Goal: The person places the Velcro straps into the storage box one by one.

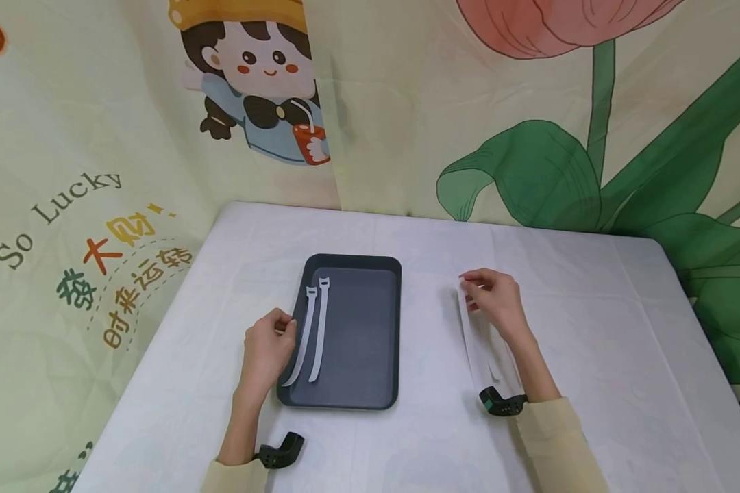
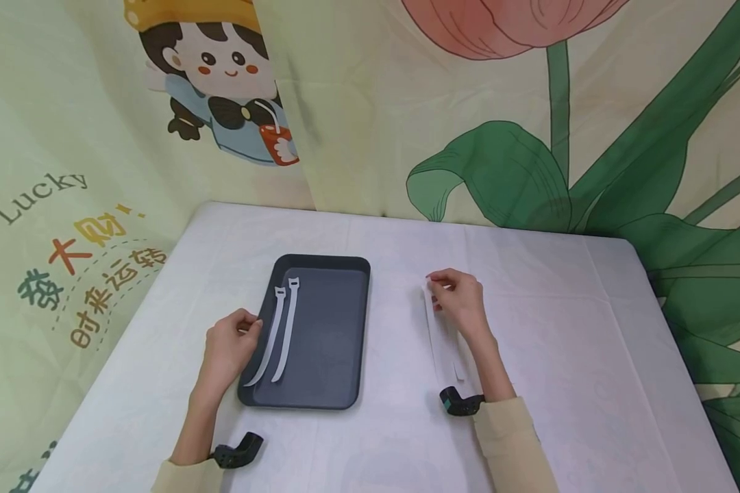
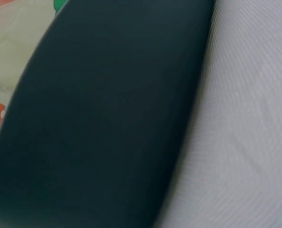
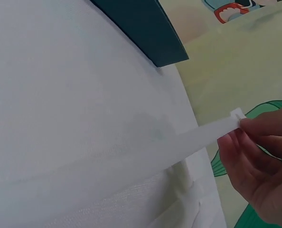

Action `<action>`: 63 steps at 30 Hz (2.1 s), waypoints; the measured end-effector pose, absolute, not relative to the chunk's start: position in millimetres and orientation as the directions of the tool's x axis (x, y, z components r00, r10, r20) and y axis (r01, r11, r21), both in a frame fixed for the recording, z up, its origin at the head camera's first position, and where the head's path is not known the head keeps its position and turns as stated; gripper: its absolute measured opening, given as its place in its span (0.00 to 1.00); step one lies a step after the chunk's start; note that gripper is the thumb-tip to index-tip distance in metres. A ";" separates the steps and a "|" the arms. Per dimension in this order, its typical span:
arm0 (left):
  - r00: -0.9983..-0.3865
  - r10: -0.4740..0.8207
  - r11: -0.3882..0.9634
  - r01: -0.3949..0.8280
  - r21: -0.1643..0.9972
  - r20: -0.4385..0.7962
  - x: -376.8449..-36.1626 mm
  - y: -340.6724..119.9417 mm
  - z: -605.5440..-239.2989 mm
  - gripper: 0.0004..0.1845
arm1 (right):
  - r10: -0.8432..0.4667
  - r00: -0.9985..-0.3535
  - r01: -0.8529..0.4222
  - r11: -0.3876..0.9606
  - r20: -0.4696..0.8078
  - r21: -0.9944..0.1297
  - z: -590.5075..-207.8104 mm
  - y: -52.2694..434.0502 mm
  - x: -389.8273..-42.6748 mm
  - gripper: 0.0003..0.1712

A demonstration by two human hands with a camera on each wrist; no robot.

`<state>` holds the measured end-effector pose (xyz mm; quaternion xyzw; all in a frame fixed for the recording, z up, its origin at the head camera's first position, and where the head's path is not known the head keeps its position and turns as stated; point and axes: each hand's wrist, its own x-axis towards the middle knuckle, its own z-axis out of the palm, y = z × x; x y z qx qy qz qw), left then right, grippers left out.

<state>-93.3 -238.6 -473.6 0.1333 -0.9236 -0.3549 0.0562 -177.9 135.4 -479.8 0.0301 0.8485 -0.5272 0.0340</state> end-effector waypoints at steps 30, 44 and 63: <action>-0.963 -0.264 0.705 -0.227 0.672 -0.048 -90.0 -239.8 -466.3 0.18 | -0.061 -0.993 0.088 0.191 -0.101 -0.978 -446.0 115.0 -167.9 0.15; -0.967 -0.241 0.715 -0.237 0.657 -0.087 -89.9 -243.1 -463.8 0.19 | -0.123 -0.989 0.067 0.086 -0.077 -0.994 -442.7 77.2 -169.3 0.13; -0.968 -0.244 0.708 -0.224 0.670 -0.066 -90.5 -244.8 -466.7 0.17 | -0.182 -0.980 0.097 -0.065 -0.083 -0.993 -448.3 30.5 -181.2 0.11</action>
